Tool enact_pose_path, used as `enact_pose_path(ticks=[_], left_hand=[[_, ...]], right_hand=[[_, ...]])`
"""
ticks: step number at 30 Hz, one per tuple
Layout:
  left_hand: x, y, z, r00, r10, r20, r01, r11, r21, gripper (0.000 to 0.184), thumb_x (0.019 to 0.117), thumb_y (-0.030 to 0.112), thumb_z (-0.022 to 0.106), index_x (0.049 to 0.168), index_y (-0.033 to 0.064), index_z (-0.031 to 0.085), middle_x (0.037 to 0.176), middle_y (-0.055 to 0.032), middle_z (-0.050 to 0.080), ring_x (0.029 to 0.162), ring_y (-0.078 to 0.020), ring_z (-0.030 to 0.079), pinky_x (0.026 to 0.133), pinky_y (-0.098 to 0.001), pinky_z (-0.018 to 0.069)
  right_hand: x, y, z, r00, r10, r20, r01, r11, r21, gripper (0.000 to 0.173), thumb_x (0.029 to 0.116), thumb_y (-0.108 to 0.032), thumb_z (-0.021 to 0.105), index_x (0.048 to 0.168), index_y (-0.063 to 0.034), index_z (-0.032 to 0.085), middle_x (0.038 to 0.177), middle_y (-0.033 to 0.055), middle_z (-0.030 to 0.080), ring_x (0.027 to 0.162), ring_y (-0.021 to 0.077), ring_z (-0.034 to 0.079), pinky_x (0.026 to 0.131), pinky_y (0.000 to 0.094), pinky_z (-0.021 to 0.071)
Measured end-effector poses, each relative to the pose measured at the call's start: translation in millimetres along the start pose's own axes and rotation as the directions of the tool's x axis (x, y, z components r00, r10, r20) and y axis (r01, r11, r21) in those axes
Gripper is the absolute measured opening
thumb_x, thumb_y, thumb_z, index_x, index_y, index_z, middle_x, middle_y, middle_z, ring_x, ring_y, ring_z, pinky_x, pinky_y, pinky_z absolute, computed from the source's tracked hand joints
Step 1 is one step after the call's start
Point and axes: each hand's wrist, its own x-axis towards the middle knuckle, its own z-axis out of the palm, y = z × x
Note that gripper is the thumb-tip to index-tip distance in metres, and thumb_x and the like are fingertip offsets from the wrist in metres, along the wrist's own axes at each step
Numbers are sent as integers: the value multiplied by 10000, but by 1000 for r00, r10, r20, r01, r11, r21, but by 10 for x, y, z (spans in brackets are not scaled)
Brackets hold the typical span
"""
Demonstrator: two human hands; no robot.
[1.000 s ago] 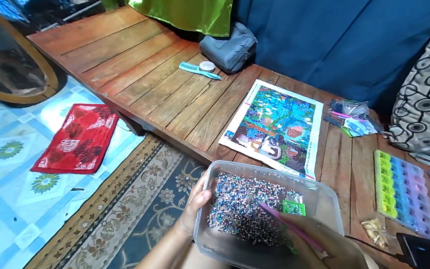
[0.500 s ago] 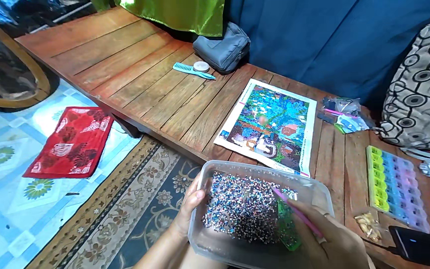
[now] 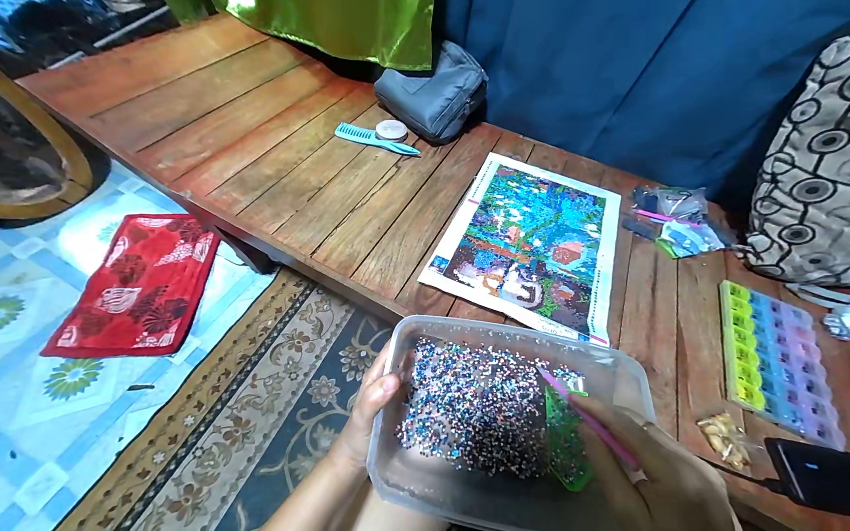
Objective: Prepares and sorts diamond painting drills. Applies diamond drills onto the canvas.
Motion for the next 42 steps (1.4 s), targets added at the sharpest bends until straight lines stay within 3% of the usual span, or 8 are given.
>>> enact_pose_path(ticks=[8,11,17,21,27,33,38,42], left_hand=[[20,-51,-38,999,22,23,-22,1000,5,761,779,615,739,1393,202,558,1129,32,716,1001,-40,688,862,-245,571],[8,-16,-12,1000,10,16,-10,1000,8,782,795,602,731,1440,211,525,1198,27,709,1038,-49,687,882,-258,572],[3,8,20,1000,7,-8,-7,999,40,780,799,622,716,1432,207,527,1185,42,712,1030,-37,685,880,-248,570],[-5,26,33,1000,-13,-26,13,999,30,759,786,621,734,1382,186,557,1123,36,720,991,-40,692,852,-242,577],[-15,19,37,999,-29,-33,30,999,29,809,760,633,746,1401,186,536,1151,36,714,1007,-46,690,871,-258,574],[-8,14,38,1000,-9,-9,10,1000,22,715,788,614,734,1360,217,572,1083,60,717,963,-21,688,842,-234,575],[-4,11,30,1000,-4,-2,4,1000,19,726,792,609,732,1380,221,560,1114,47,717,973,-33,692,843,-242,578],[-9,38,56,1000,-15,-14,15,999,39,729,794,621,724,1378,216,560,1120,48,718,972,-33,693,838,-237,579]], right_hand=[[-20,-13,13,1000,5,28,-5,1000,-20,263,953,-44,575,1136,43,743,1011,196,750,874,292,728,784,369,583],[-34,-51,-37,988,-16,155,4,997,75,260,958,-37,577,1147,40,739,1038,194,749,918,301,729,830,386,585],[-17,-71,-86,967,-86,238,12,955,296,244,968,-43,582,1129,48,741,1025,195,749,940,242,720,874,319,563],[8,-74,-21,941,-115,318,-4,936,351,243,963,-33,577,1120,47,744,1028,193,750,944,247,726,872,342,566],[53,0,97,993,-49,106,19,964,265,248,955,-73,584,1100,39,752,967,167,756,867,194,722,811,285,567],[72,-6,149,977,-100,188,24,929,370,233,949,-65,592,1087,8,765,946,132,760,844,142,716,792,263,568],[102,23,152,995,-34,97,7,963,268,270,954,-113,568,1093,12,763,939,135,760,835,158,717,773,263,566],[84,28,140,990,-62,130,12,935,355,248,958,-103,582,1083,11,763,939,119,760,831,107,707,781,221,558]])
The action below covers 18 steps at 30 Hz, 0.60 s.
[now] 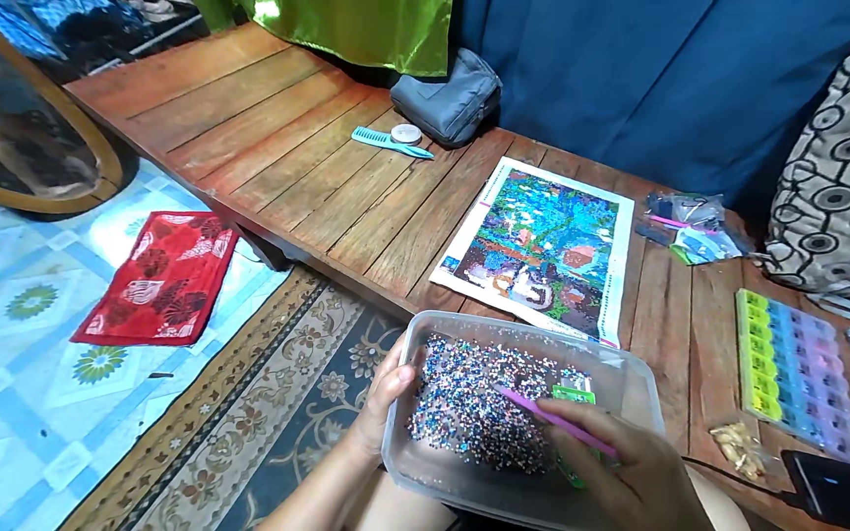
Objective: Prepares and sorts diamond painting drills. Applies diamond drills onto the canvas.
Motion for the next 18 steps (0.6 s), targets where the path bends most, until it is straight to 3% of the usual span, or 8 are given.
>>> enact_pose_path(ticks=[4,9,12,15,18], left_hand=[[-7,9,20,999,-17,-32,18,999,41,807,761,645,731,1418,221,533,1154,51,706,984,-27,684,835,-232,575],[4,-9,-8,1000,-13,-1,13,1000,26,807,781,635,731,1446,236,510,1183,45,700,1013,-41,683,857,-250,576],[8,4,15,1000,-3,-10,4,999,54,780,790,634,715,1443,254,518,1167,67,700,993,-17,677,845,-229,570],[10,7,26,1000,5,-2,-5,998,57,767,811,621,701,1452,248,509,1190,66,695,1014,-18,674,858,-234,569],[-3,11,29,1000,4,-23,-3,998,59,777,795,617,719,1440,234,517,1168,68,699,999,-13,674,848,-226,569]], right_hand=[[-12,9,30,988,-30,154,12,993,115,232,948,-54,590,1086,23,759,969,135,760,869,131,719,815,256,573],[45,59,84,999,-24,-47,21,998,-60,274,964,-146,562,1076,1,766,926,107,762,807,106,705,755,234,562],[51,42,111,999,-24,-46,22,999,-48,272,964,-144,564,1078,-2,767,922,101,759,810,89,699,760,210,556],[31,18,126,998,-40,56,41,999,-19,257,950,-114,575,1082,-12,771,942,112,762,839,132,712,776,248,563],[21,-5,74,970,-74,231,44,990,134,227,939,-51,599,1080,16,764,957,142,760,874,143,720,818,256,567]])
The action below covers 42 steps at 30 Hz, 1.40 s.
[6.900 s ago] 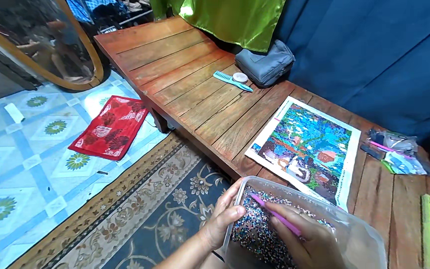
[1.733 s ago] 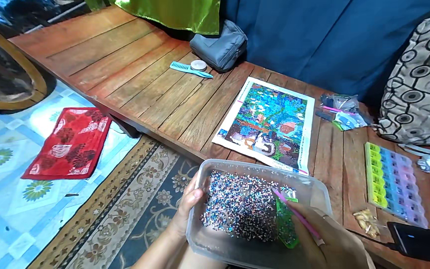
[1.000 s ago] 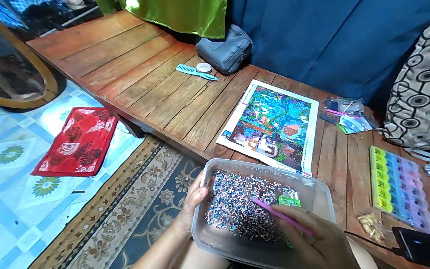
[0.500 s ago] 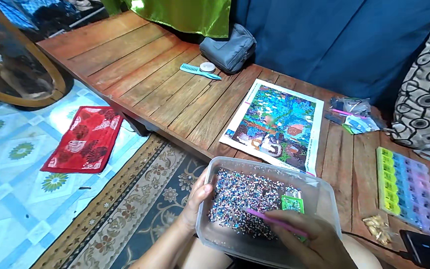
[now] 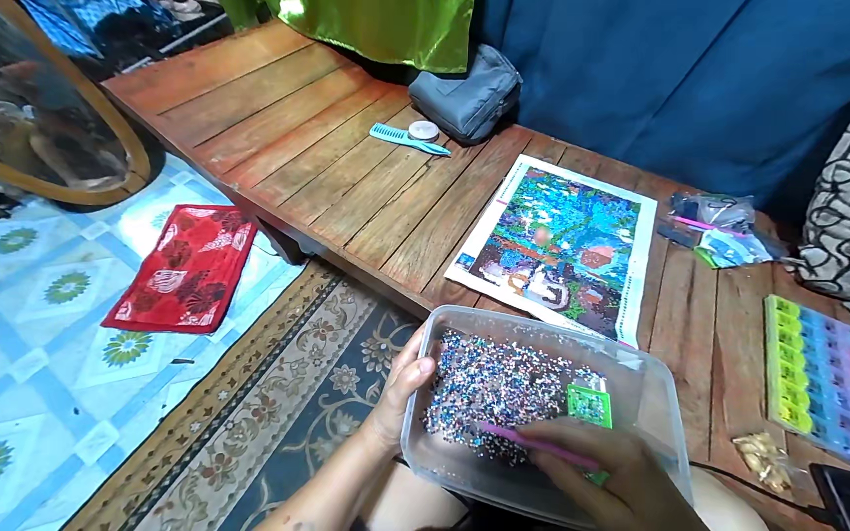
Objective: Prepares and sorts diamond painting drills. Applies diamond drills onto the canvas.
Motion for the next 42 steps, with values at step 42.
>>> enact_pose_path(ticks=[42], left_hand=[[-18,-11,46,999,6,-45,-3,998,65,881,754,663,715,1469,213,464,1120,97,676,949,15,653,826,-205,554]], right_hand=[[55,7,124,963,-8,-268,-19,995,-101,220,895,-103,580,951,-8,770,844,70,747,763,17,674,728,147,531]])
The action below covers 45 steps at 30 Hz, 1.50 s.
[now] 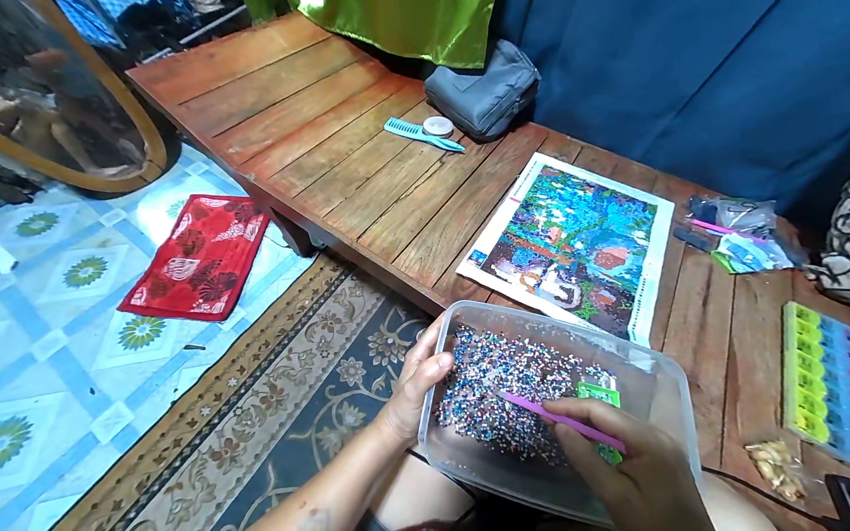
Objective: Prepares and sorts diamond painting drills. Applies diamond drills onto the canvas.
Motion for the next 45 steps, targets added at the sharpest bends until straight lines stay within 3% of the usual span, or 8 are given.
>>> enact_pose_path(ticks=[6,19,28,40,45], left_hand=[[-3,-14,-19,999,21,25,-21,1000,6,861,786,665,691,1478,203,467,1197,76,678,1019,-10,656,879,-236,554],[11,-18,-13,1000,22,16,-23,1000,7,867,779,669,692,1473,200,467,1151,90,676,970,11,652,836,-211,554],[9,-15,-23,999,20,32,-20,1000,0,868,791,658,690,1489,199,453,1208,78,674,1020,-3,655,872,-228,555],[5,-23,-31,999,17,35,-17,1000,3,825,785,668,691,1462,246,479,1145,106,677,954,19,653,822,-207,558],[8,-19,-30,999,16,33,-17,1000,25,873,787,675,678,1496,224,443,1182,90,669,984,9,649,848,-213,551]], right_hand=[[1,-20,0,1000,6,-6,-7,999,-52,223,892,-101,577,954,-11,772,836,77,744,747,46,672,715,170,529],[3,21,5,1000,-11,-17,10,998,-54,223,889,-112,579,942,-13,772,830,75,746,749,44,678,717,165,531],[9,-8,9,1000,1,-7,-1,999,-32,228,891,-109,574,942,-7,772,829,78,743,751,37,669,716,158,522],[11,2,36,1000,1,-10,-1,999,-50,228,893,-116,573,940,-16,772,826,69,743,743,33,671,708,164,529],[7,12,6,1000,-5,-10,4,999,-53,223,890,-108,577,946,-14,771,835,72,748,757,41,680,720,166,533]])
